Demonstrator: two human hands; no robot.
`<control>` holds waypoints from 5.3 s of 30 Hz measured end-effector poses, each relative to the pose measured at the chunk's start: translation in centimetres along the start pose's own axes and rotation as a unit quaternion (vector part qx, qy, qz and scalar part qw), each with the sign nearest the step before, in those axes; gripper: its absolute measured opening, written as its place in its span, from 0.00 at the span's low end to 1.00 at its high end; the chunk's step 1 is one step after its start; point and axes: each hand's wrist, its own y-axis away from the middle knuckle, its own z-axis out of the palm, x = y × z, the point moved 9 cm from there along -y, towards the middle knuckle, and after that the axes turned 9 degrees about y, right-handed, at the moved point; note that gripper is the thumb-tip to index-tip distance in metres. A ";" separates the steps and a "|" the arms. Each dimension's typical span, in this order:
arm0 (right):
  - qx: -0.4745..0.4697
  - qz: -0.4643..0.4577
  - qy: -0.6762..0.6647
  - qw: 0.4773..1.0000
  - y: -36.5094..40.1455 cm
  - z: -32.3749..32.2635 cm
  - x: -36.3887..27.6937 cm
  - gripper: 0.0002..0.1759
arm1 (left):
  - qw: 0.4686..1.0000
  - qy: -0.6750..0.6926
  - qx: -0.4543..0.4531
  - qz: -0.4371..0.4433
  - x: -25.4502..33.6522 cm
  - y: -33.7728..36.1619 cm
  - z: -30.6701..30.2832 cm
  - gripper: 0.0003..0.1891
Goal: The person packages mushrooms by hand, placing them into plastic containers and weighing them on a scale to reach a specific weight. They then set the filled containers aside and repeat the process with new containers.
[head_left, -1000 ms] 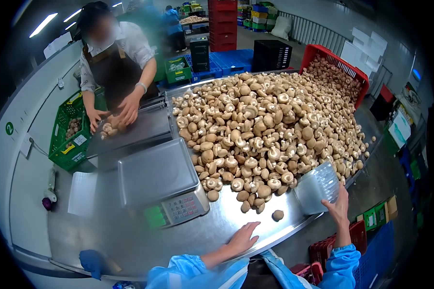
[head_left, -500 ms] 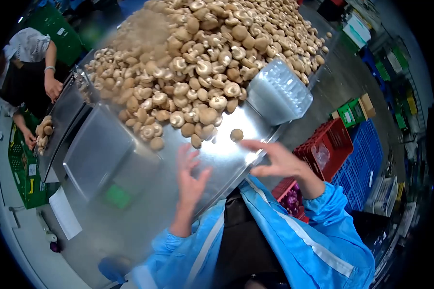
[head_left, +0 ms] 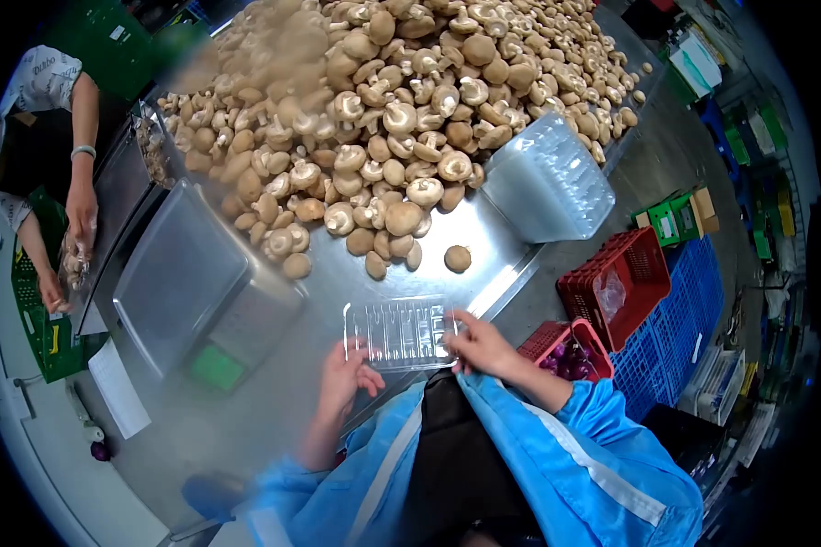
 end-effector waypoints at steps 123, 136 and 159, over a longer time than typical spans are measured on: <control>0.132 -0.059 0.512 0.847 -1.1 -4.9 -5.6 0.46 | 0.704 -0.544 -0.099 0.445 2.2 -1.1 6.4 0.35; 0.252 -0.341 0.230 0.876 -4.5 -5.1 -15.0 0.26 | 0.652 -0.478 0.088 0.581 14.9 -5.2 8.3 0.33; 0.561 -0.261 0.415 0.667 6.4 -19.4 -17.2 0.38 | 0.591 -0.534 0.135 0.589 14.2 -4.4 10.3 0.41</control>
